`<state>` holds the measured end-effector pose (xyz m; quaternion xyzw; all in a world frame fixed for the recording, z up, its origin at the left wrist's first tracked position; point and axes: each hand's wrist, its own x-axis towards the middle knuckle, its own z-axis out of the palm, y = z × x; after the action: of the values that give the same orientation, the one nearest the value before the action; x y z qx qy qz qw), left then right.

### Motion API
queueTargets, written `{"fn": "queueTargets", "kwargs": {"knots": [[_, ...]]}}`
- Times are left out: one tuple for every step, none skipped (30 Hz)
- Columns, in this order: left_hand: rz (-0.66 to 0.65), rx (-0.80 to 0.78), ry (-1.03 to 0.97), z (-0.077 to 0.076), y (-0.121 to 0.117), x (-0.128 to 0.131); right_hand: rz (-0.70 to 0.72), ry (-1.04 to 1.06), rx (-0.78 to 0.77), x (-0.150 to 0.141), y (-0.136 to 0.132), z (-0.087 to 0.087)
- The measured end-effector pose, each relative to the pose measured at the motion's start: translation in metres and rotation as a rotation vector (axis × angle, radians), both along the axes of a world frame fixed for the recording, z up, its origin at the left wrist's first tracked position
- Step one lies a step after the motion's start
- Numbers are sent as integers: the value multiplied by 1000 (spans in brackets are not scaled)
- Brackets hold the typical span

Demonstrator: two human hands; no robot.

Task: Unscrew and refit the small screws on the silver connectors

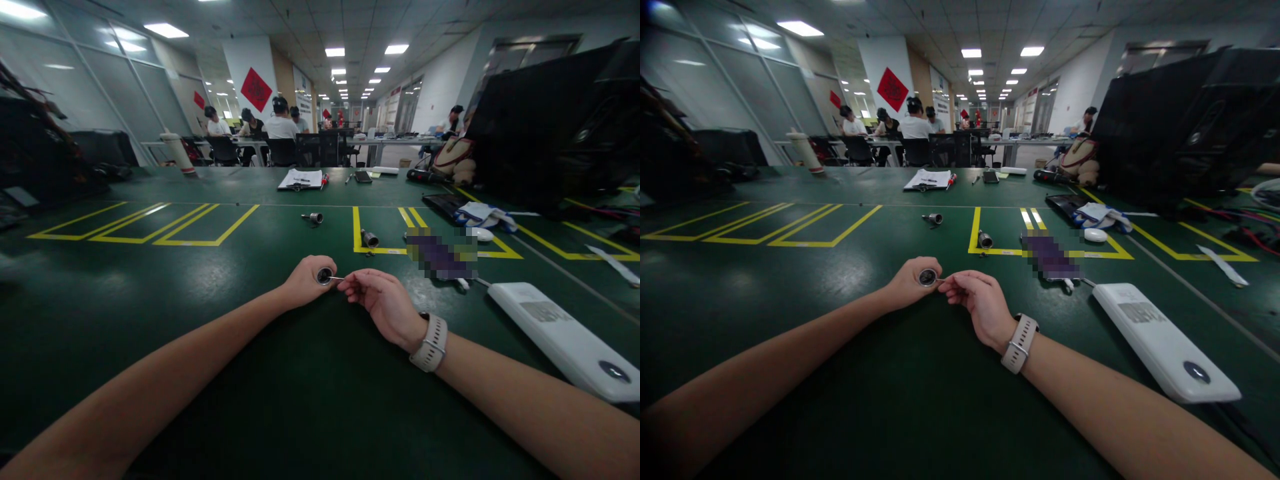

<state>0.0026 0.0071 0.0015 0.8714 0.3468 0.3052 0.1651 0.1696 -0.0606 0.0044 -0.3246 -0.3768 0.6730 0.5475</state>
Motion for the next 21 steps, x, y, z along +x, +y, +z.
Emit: {"fn": "queueTargets", "kwargs": {"knots": [[-4,2,1,0,0,0,5,5,-5,1,1,-1],[-5,3,1,0,0,0,7,12,-14,1,2,-1],[-5,3,1,0,0,0,2,20,-26,1,3,-2],[-3,1,-1,-1,1,0,-6,27,-38,1,4,-3],[-2,-5,-4,-1,1,0,-14,34,-49,1,4,-3],[-1,-14,-7,-1,0,0,-22,39,-59,1,4,-3],[-1,-25,-12,-1,0,0,-29,42,-67,1,4,-3],[1,-34,-17,-1,0,0,-35,43,-70,1,4,-3],[4,-43,-20,-1,0,0,-39,42,-70,1,4,-3],[9,-50,-23,-1,0,0,-42,40,-68,0,4,-3],[13,-56,-25,-1,-1,0,-47,37,-65,0,4,-3],[17,-58,-26,-1,-1,0,-52,34,-61,0,3,-3],[20,-57,-26,-1,-1,0,-56,30,-56,0,3,-2],[21,-53,-26,-1,-1,0,-60,26,-51,1,3,-2],[21,-44,-23,-1,-1,0,-63,20,-45,1,3,-2],[21,-31,-18,-1,-1,0,-67,13,-40,1,3,-2],[19,-15,-7,-1,0,0,-71,5,-34,1,2,-2],[19,5,9,-2,0,0,-76,-4,-28,1,2,-2],[21,26,29,-2,0,0,-84,-13,-21,1,2,-2],[26,46,49,-2,1,-1,-94,-23,-13,1,1,-2],[32,62,67,-2,1,-1,-106,-33,-5,1,1,-2]]}}
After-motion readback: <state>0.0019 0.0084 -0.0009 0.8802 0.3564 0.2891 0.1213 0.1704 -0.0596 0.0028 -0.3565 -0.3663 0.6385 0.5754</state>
